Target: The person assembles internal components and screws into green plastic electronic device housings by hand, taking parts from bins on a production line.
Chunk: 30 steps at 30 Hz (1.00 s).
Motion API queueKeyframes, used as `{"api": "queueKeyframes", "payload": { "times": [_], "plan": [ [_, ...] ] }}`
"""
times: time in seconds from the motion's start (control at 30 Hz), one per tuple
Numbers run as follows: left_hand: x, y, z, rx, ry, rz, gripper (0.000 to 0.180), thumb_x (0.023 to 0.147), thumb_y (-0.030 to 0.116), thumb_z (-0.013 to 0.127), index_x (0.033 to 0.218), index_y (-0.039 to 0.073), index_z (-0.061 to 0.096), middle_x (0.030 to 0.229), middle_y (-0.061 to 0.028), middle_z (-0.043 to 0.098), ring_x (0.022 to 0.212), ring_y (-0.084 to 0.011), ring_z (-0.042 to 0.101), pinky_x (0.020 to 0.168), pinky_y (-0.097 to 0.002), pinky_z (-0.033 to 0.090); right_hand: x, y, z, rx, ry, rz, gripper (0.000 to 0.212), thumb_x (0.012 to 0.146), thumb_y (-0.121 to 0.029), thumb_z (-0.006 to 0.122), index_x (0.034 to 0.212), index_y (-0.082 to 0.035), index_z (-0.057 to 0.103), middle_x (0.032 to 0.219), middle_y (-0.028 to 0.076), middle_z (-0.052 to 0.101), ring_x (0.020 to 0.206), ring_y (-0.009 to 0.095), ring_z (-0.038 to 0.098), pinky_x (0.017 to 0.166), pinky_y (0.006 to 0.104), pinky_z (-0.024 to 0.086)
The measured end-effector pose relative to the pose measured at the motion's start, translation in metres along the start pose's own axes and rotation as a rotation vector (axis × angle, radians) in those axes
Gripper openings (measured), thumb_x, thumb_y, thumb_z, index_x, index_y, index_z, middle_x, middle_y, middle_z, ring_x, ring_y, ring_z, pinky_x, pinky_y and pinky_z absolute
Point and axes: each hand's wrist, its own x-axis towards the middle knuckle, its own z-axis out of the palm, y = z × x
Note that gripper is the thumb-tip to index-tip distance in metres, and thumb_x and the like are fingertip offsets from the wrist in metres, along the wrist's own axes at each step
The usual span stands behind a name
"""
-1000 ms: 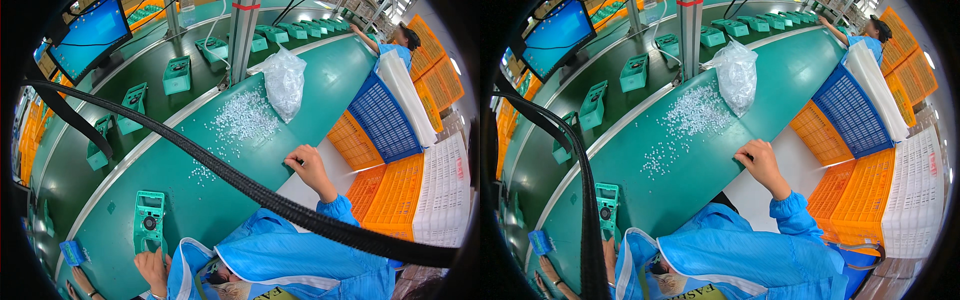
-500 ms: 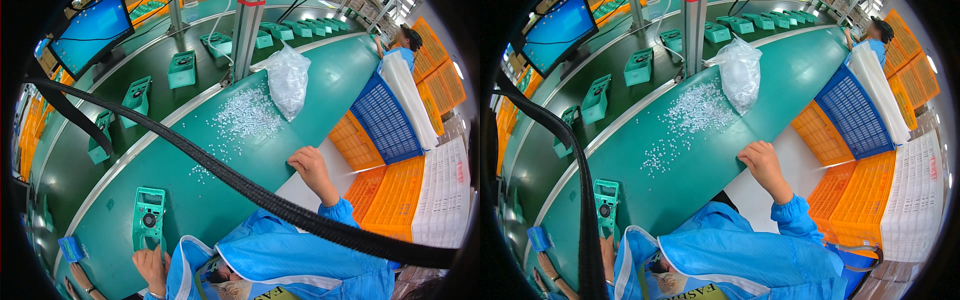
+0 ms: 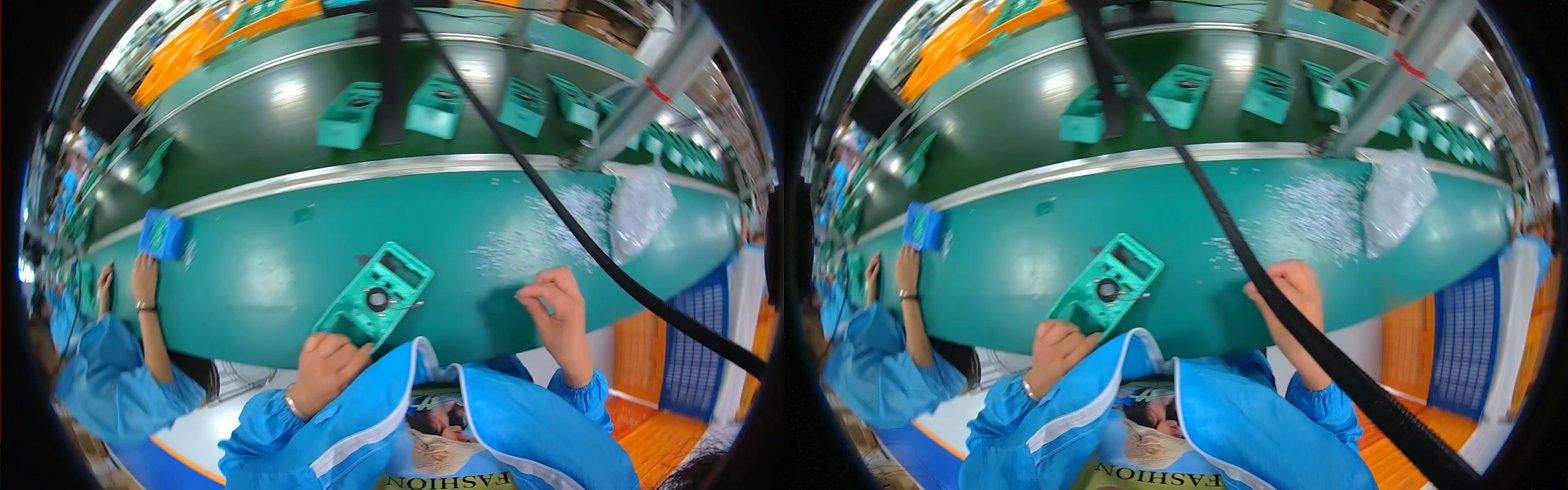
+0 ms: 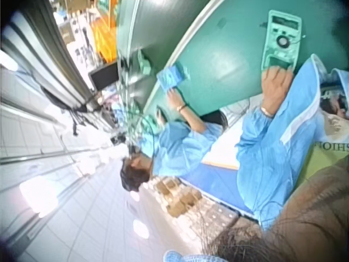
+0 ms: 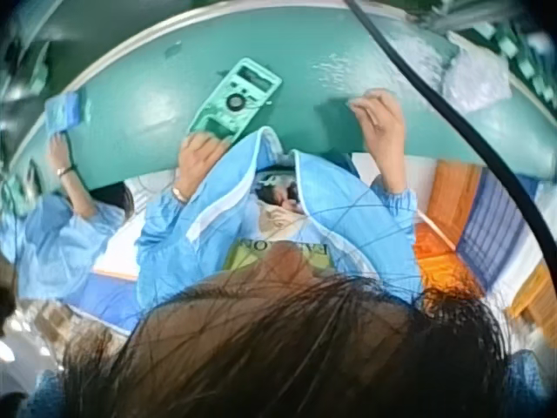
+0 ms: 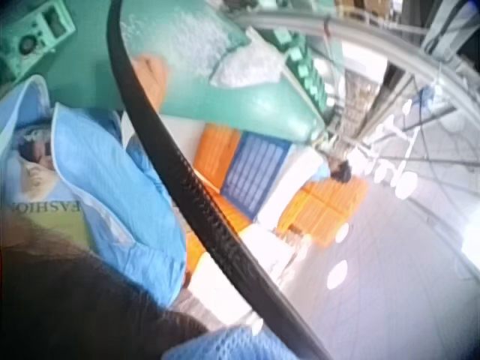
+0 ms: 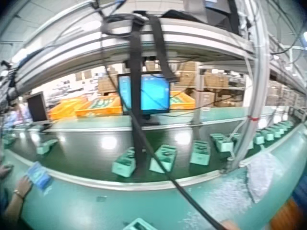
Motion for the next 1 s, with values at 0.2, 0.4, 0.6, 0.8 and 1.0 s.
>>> {"api": "queueKeyframes", "payload": {
  "times": [0.2,0.4,0.6,0.8,1.0],
  "plan": [
    [-0.017,0.007,0.012,0.039,0.052,0.005,0.039,0.076,0.018,0.064,0.113,0.006,0.071,0.08,0.001,0.055,0.082,-0.0174,0.057,0.075,-0.0359,0.043,0.07,-0.053,0.092,0.275,-0.294,-0.221,0.011,0.082,-0.005,0.079,0.091,-0.007,0.074,0.097,0.006,0.061,0.095,0.026,0.06,0.084,0.0367,0.047],
    [-0.022,0.005,0.016,0.037,0.021,-0.033,0.029,0.075,0.017,0.067,0.102,0.01,0.074,0.082,0.002,0.057,0.083,-0.0159,0.058,0.076,-0.0344,0.044,0.085,-0.059,0.143,0.264,-0.371,-0.149,0.008,0.083,-0.013,0.079,0.091,-0.011,0.077,0.099,0.002,0.061,0.102,0.024,0.056,0.091,0.0387,0.039],
    [-0.02,-0.002,0.021,-0.023,0.077,-0.007,0.029,0.081,0.015,0.069,0.108,0.008,0.072,0.078,0.0028,0.052,0.082,-0.0149,0.054,0.073,-0.0322,0.044,0.085,-0.06,0.155,0.218,-0.343,-0.105,0.006,0.082,-0.014,0.08,0.087,-0.012,0.077,0.098,0.001,0.063,0.103,0.024,0.056,0.093,0.039,0.039],
    [-0.036,0.005,0.041,-0.162,0.114,-0.162,0.023,0.082,0.021,0.066,0.1,0.008,0.07,0.087,-0.0033,0.059,0.086,-0.0205,0.059,0.075,-0.0358,0.046,0.085,-0.059,0.165,0.196,-0.243,-0.282,0.009,0.076,-0.012,0.081,0.079,-0.011,0.072,0.095,0.002,0.064,0.099,0.026,0.059,0.09,0.0437,0.042],
    [-0.022,0.004,0.055,-0.065,0.09,-0.049,0.023,0.084,0.024,0.06,0.099,0.006,0.065,0.083,-0.0044,0.051,0.084,-0.0236,0.053,0.077,-0.0372,0.045,0.082,-0.083,0.143,-0.11,-0.163,-0.455,0.008,0.076,-0.007,0.076,0.079,-0.005,0.068,0.093,0.007,0.061,0.101,0.032,0.057,0.096,0.0504,0.04]
  ]
}}
